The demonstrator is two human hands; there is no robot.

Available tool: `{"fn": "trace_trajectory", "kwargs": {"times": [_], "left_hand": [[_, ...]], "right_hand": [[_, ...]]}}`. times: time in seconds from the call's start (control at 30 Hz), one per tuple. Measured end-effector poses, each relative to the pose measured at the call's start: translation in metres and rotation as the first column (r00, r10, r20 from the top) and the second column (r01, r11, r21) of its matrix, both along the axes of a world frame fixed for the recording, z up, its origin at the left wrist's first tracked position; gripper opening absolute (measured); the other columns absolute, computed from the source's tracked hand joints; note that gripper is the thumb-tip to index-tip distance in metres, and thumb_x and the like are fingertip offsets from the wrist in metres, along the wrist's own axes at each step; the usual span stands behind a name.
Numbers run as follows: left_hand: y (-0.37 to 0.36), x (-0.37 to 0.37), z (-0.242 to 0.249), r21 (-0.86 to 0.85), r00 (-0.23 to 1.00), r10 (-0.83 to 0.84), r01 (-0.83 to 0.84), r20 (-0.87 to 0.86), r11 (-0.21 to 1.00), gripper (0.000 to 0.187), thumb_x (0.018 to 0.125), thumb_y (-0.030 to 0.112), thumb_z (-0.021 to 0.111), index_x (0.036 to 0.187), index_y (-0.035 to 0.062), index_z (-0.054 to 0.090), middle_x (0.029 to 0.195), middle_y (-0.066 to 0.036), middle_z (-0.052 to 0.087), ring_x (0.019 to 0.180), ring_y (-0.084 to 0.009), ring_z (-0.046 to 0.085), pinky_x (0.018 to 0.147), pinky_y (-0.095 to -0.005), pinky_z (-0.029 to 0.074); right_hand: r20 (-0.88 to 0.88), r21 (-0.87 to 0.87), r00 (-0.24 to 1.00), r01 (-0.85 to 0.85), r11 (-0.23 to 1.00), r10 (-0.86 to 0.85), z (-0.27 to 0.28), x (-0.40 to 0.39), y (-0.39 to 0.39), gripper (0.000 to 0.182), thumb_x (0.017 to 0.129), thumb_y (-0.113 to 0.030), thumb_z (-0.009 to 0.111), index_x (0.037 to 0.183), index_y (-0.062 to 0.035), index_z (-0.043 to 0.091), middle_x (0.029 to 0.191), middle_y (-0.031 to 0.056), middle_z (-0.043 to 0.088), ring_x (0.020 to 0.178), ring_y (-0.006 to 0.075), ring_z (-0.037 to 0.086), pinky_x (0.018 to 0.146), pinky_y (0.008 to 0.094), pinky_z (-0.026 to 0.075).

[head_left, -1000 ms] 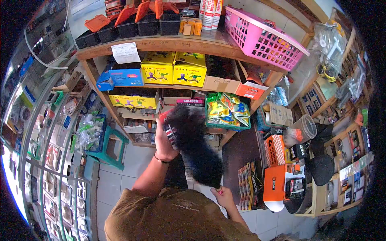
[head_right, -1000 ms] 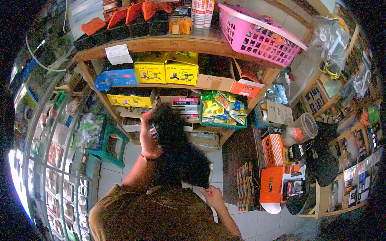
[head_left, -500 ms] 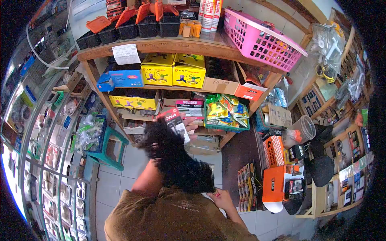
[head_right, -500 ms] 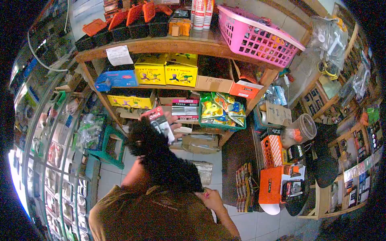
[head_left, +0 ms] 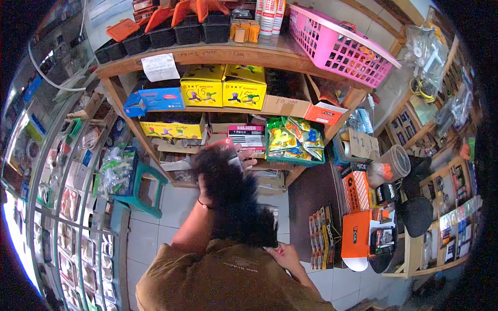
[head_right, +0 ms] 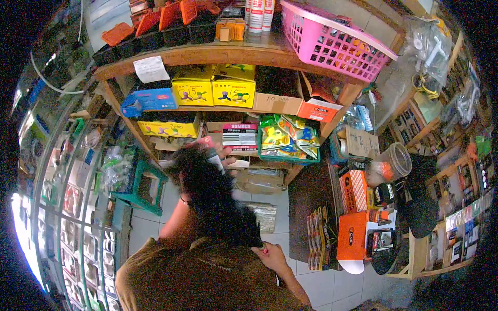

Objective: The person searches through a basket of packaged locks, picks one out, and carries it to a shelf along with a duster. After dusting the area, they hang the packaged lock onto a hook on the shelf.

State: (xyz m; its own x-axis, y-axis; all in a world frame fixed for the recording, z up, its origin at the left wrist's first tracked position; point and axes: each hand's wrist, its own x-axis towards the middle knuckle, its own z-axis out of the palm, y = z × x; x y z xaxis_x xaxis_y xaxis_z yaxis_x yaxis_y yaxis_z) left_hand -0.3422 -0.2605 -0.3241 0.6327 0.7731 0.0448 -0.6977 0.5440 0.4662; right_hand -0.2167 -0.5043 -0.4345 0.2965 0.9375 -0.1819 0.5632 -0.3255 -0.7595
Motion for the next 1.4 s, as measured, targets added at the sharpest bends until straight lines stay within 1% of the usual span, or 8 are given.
{"fn": "trace_trajectory", "kwargs": {"times": [0.13, 0.3, 0.43, 0.8, 0.87, 1.23, 1.27, 1.4], "left_hand": [[0.016, -0.008, -0.016, 0.005, 0.854, -0.139, 0.157, 0.502, 0.988, 0.057, 0.084, 0.051, 0.034, 0.121, 0.0072, 0.039, 0.116, -0.015, 0.048, 0.102, -0.0325, 0.049, 0.082, -0.0476, 0.042], [0.010, 0.001, -0.011, 0.040, 0.992, -0.104, 0.101, 0.065, 0.994, 0.060, 0.085, 0.053, 0.029, 0.121, 0.0070, 0.039, 0.109, -0.013, 0.054, 0.095, -0.0248, 0.055, 0.077, -0.0370, 0.047], [0.019, -0.010, -0.040, 0.073, 0.802, -0.222, 0.219, 0.555, 0.973, 0.058, 0.084, 0.050, 0.033, 0.123, 0.0073, 0.037, 0.123, -0.018, 0.042, 0.107, -0.0335, 0.045, 0.087, -0.0534, 0.036], [0.008, 0.007, -0.045, 0.118, 0.959, 0.051, -0.087, 0.279, 0.989, 0.059, 0.083, 0.052, 0.034, 0.124, 0.0102, 0.037, 0.123, -0.013, 0.042, 0.109, -0.0340, 0.043, 0.086, -0.0516, 0.039], [0.028, 0.005, -0.055, 0.116, 0.914, -0.302, 0.281, 0.271, 0.953, 0.062, 0.082, 0.056, 0.032, 0.124, 0.0095, 0.037, 0.121, -0.015, 0.043, 0.108, -0.0341, 0.044, 0.088, -0.0515, 0.037], [-0.006, 0.004, 0.000, -0.023, 0.989, 0.029, -0.026, 0.148, 0.999, 0.057, 0.085, 0.051, 0.032, 0.121, 0.0076, 0.040, 0.115, -0.016, 0.049, 0.104, -0.0333, 0.048, 0.084, -0.0494, 0.041], [0.011, 0.003, -0.039, 0.066, 0.776, -0.268, 0.282, 0.571, 0.957, 0.056, 0.085, 0.050, 0.033, 0.123, 0.0087, 0.038, 0.119, -0.015, 0.046, 0.107, -0.0339, 0.045, 0.085, -0.0516, 0.039], [0.028, 0.013, -0.058, 0.121, 0.891, -0.319, 0.295, 0.324, 0.948, 0.059, 0.083, 0.052, 0.033, 0.125, 0.0099, 0.036, 0.127, -0.015, 0.038, 0.111, -0.0343, 0.042, 0.088, -0.0540, 0.036]], "right_hand": [[-0.153, -0.110, 0.947, 0.269, 0.957, -0.284, -0.006, -0.001, -0.002, 0.044, 0.074, -0.038, 0.063, 0.059, 0.0001, 0.047, 0.048, 0.0094, 0.046, 0.043, 0.0203, 0.039, 0.045, 0.0340, 0.037], [-0.093, -0.095, 0.988, 0.114, 0.989, -0.123, -0.012, 0.000, -0.010, 0.039, 0.075, -0.033, 0.064, 0.059, -0.0009, 0.049, 0.047, 0.0051, 0.045, 0.045, 0.0135, 0.039, 0.044, 0.0304, 0.036], [-0.104, -0.097, 0.968, 0.220, 0.971, -0.230, -0.008, -0.004, -0.014, 0.039, 0.074, -0.033, 0.065, 0.058, -0.0008, 0.050, 0.048, 0.0032, 0.046, 0.048, 0.0094, 0.039, 0.046, 0.0300, 0.036], [-0.033, -0.113, 0.990, 0.130, 0.985, -0.134, 0.000, -0.004, -0.018, 0.039, 0.073, -0.034, 0.064, 0.060, -0.0011, 0.048, 0.050, 0.0135, 0.049, 0.048, 0.0247, 0.050, 0.048, 0.0341, 0.040], [0.075, -0.040, 0.996, 0.056, 0.998, -0.053, -0.006, -0.001, -0.020, 0.041, 0.073, -0.035, 0.064, 0.058, -0.0010, 0.046, 0.050, 0.0137, 0.048, 0.047, 0.0250, 0.050, 0.047, 0.0341, 0.039], [-0.052, -0.107, 0.955, 0.286, 0.952, -0.292, 0.009, -0.003, -0.018, 0.046, 0.073, -0.043, 0.062, 0.059, -0.0029, 0.046, 0.047, 0.0117, 0.045, 0.045, 0.0244, 0.045, 0.047, 0.0352, 0.039], [-0.052, -0.107, 0.955, 0.286, 0.952, -0.292, 0.008, -0.003, -0.020, 0.046, 0.073, -0.043, 0.062, 0.059, -0.0029, 0.046, 0.047, 0.0117, 0.045, 0.045, 0.0244, 0.045, 0.047, 0.0352, 0.039], [-0.041, -0.101, 0.998, 0.051, 0.994, -0.055, -0.009, 0.001, -0.023, 0.044, 0.073, -0.042, 0.062, 0.060, -0.0022, 0.047, 0.049, 0.0113, 0.046, 0.045, 0.0223, 0.044, 0.048, 0.0348, 0.039]]}}
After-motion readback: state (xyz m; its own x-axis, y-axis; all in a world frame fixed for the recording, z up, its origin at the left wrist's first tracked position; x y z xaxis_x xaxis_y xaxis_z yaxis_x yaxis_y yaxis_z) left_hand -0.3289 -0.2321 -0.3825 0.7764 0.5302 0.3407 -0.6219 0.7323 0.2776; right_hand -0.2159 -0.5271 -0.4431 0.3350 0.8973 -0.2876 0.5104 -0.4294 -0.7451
